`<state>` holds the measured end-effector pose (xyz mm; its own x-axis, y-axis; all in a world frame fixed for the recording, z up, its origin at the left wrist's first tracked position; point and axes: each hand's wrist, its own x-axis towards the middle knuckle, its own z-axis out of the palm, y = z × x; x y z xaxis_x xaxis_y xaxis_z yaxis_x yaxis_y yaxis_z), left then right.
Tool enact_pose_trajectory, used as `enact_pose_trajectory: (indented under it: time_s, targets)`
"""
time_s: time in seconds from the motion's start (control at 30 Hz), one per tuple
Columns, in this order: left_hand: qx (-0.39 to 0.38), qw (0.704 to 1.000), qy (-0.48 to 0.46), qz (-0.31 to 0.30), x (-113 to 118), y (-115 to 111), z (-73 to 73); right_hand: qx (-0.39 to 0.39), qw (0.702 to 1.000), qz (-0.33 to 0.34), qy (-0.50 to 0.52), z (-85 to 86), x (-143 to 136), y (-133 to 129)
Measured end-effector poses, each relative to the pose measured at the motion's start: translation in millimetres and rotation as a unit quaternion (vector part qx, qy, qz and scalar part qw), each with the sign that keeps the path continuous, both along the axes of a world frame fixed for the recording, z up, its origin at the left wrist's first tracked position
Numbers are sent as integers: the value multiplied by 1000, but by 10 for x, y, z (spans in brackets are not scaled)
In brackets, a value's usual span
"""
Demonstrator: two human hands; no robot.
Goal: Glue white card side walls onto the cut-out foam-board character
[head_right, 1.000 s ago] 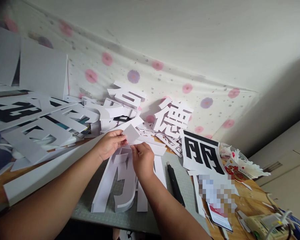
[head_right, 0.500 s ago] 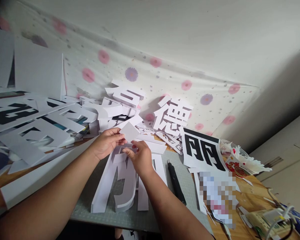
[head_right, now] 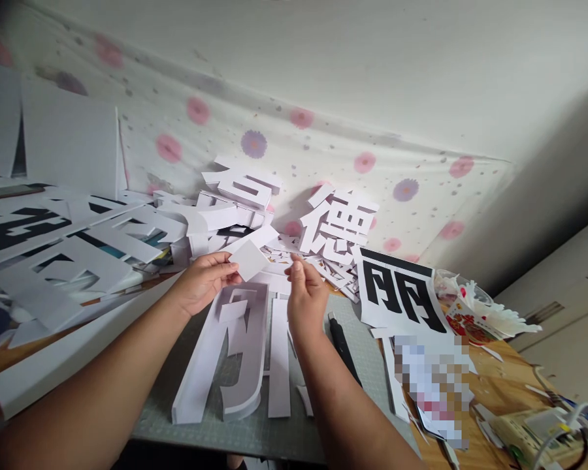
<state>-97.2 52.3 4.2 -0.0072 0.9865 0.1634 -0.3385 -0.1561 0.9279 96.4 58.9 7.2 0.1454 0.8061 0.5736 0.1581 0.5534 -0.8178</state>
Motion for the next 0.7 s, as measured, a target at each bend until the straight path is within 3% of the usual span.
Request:
enact_pose_trajectory:
  time_s: [0.23,0.5,0.7]
  targets:
    - [5,1000,23,-15,40,-3,-14,-38,994,85,-60,-93,-146,-12]
    - [-10,999,26,-22,42,-39,11,-2,997,77,-15,-99,16,49]
    - [-25,999,23,-15,73,-35,-1,10,997,71,8,-199,77,90]
